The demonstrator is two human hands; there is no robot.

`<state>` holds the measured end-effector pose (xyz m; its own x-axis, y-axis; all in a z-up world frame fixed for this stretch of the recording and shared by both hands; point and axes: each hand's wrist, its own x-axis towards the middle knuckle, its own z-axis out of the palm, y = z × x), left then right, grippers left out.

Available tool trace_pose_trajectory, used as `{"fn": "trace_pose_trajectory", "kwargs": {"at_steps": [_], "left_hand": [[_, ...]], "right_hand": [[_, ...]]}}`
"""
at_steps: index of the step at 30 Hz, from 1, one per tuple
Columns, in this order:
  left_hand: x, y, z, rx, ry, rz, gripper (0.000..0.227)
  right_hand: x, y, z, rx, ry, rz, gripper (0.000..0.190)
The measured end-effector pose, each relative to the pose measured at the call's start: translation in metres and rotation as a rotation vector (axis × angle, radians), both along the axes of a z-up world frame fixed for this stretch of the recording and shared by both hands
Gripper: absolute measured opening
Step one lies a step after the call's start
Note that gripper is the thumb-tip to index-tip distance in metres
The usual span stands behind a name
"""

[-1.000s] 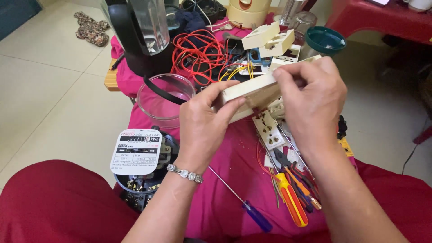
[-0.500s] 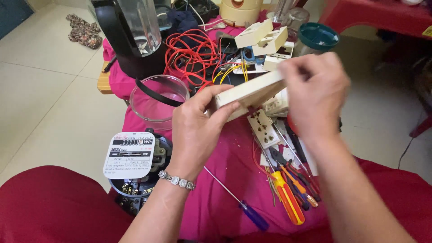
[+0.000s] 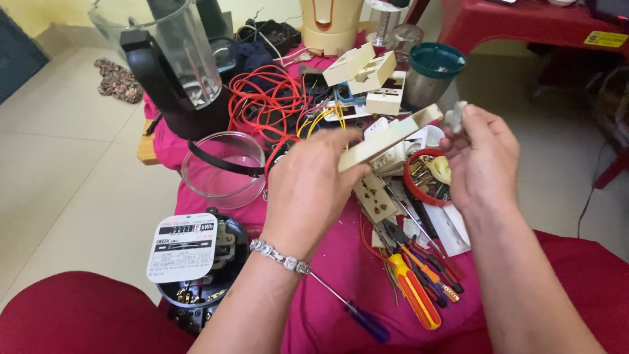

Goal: Disassembling and adjusting the plastic casing of an electronic device using a screwdriver and pliers.

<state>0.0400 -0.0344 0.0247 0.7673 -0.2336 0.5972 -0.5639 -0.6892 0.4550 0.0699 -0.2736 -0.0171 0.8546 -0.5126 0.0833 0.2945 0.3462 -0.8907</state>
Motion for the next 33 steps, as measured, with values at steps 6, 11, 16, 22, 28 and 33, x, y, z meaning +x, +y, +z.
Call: {"fn": "trace_pose_trajectory", "kwargs": {"at_steps": [6, 11, 16, 22, 28, 33], "left_hand": [[-0.006, 0.002, 0.007, 0.037, 0.177, 0.101, 0.036], [-0.011, 0.014, 0.024, -0.107, 0.062, 0.097, 0.042], [-0.018, 0.015, -0.002, -0.148, 0.060, 0.107, 0.038], [-0.032, 0.016, -0.017, -0.190, 0.014, 0.126, 0.035], [-0.040, 0.007, -0.018, -0.200, 0.036, 0.114, 0.036], [-0.040, 0.002, -0.021, -0.181, 0.080, 0.117, 0.043]], "right_hand": [[-0.009, 0.001, 0.004, -0.031, 0.026, 0.018, 0.019], [-0.013, 0.016, 0.024, -0.094, -0.056, 0.005, 0.015], [-0.019, 0.039, 0.039, -0.162, -0.109, 0.019, 0.018], [-0.036, 0.053, 0.047, -0.704, -0.222, -0.126, 0.014], [-0.040, 0.065, 0.060, -1.400, -0.354, -0.331, 0.009], [-0.056, 0.090, 0.063, -1.576, -0.109, -0.268, 0.009]]}}
